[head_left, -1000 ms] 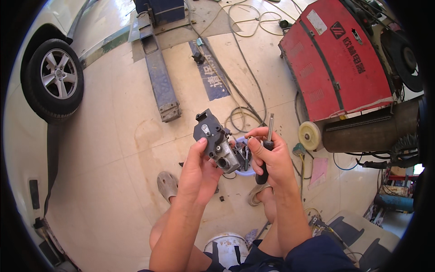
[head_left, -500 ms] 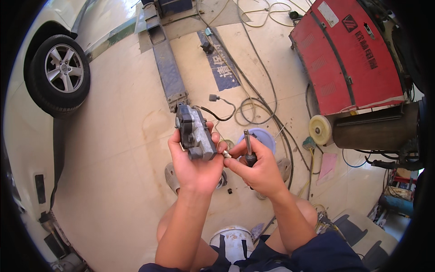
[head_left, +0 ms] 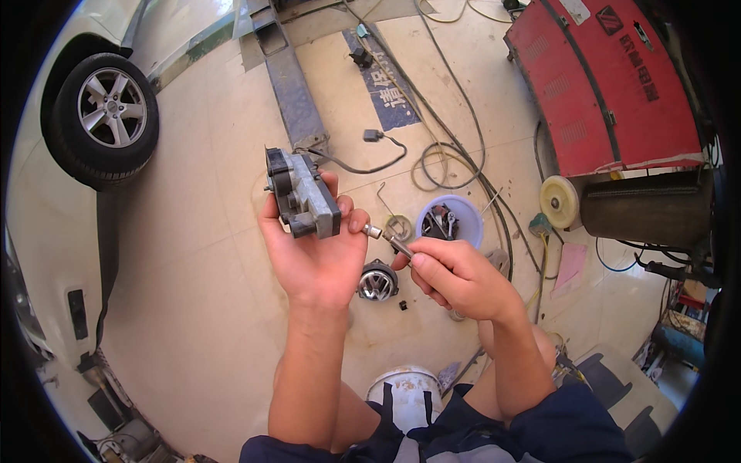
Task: The person disassembles a car emblem and a plastic component using a screwdriver. They remove screws from the housing, separate the internal parts, and place them into a bucket while seated on another bucket.
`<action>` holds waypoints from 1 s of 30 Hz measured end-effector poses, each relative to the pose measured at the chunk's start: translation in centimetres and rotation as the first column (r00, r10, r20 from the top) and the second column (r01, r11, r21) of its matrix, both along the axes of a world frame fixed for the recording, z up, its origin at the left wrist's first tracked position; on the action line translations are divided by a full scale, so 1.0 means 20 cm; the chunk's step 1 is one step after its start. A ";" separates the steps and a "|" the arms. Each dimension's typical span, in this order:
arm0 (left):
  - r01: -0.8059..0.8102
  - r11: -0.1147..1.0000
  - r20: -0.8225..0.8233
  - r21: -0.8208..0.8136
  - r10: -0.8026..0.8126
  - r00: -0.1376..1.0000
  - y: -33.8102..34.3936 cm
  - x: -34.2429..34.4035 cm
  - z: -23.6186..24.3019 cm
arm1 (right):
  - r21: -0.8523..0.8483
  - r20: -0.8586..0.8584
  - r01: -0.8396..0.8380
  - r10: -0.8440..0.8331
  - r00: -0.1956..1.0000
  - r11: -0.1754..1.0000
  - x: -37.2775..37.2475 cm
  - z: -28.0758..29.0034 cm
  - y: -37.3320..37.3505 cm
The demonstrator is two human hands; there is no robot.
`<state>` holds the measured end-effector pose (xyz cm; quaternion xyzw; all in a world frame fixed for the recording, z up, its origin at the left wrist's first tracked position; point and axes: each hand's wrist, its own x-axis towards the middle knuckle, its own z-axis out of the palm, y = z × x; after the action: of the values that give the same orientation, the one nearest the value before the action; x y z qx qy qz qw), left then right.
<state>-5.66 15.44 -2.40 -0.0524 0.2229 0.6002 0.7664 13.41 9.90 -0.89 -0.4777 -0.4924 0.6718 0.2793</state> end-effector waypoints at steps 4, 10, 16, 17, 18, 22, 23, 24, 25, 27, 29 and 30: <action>0.020 1.000 -0.013 -0.005 -0.020 1.000 0.00 0.01 0.01 | -0.106 0.077 -0.009 0.018 0.997 0.994 0.00 0.00 0.00; 0.065 0.997 -0.171 -0.028 -0.069 0.983 0.00 0.08 0.04 | -0.054 0.177 -0.046 0.055 0.983 0.997 0.02 0.00 0.02; 0.074 0.995 -0.188 -0.072 -0.086 0.978 -0.03 0.14 0.02 | 0.039 0.250 -0.060 0.048 0.967 0.997 0.05 -0.02 0.00; 0.088 0.995 -0.210 -0.046 -0.096 0.973 -0.04 0.15 0.01 | 0.051 0.238 -0.047 0.034 0.971 0.998 0.06 -0.03 0.00; 0.106 0.994 -0.195 -0.021 -0.108 0.975 -0.04 0.16 0.01 | 0.054 0.243 -0.054 0.039 0.969 0.997 0.06 -0.03 0.00; 0.077 0.996 -0.193 -0.039 -0.083 0.978 -0.01 0.14 0.02 | -0.125 0.175 -0.075 0.096 0.980 0.989 0.10 -0.02 0.01; 0.060 0.998 -0.204 -0.024 -0.063 0.977 -0.01 0.13 0.02 | -0.226 0.147 -0.069 0.104 0.984 0.972 0.11 -0.01 0.01; 0.035 0.999 -0.305 -0.034 -0.044 0.952 0.01 0.12 0.02 | -0.154 0.085 -0.041 0.054 0.995 0.987 0.13 0.01 0.02; 0.027 1.000 -0.388 0.005 -0.023 0.921 0.02 0.11 0.03 | -0.114 0.029 0.012 -0.008 1.000 0.993 0.14 0.03 0.02; 0.024 0.998 -0.513 0.052 0.006 0.858 0.03 0.08 0.03 | -0.264 -0.058 0.124 -0.144 0.988 0.957 0.18 0.08 0.03; 0.057 0.996 -0.555 0.072 -0.008 0.832 0.03 0.08 0.02 | -0.242 -0.063 0.174 -0.194 0.979 0.955 0.22 0.13 0.04; 0.068 0.996 -0.576 0.052 -0.026 0.817 0.03 0.08 0.02 | -0.263 -0.028 0.220 -0.235 0.972 0.940 0.24 0.15 0.04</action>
<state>-4.13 16.08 -2.02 0.1631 0.4236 0.5764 0.6795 18.17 10.65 2.06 -0.5436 -0.3339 0.7071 0.3050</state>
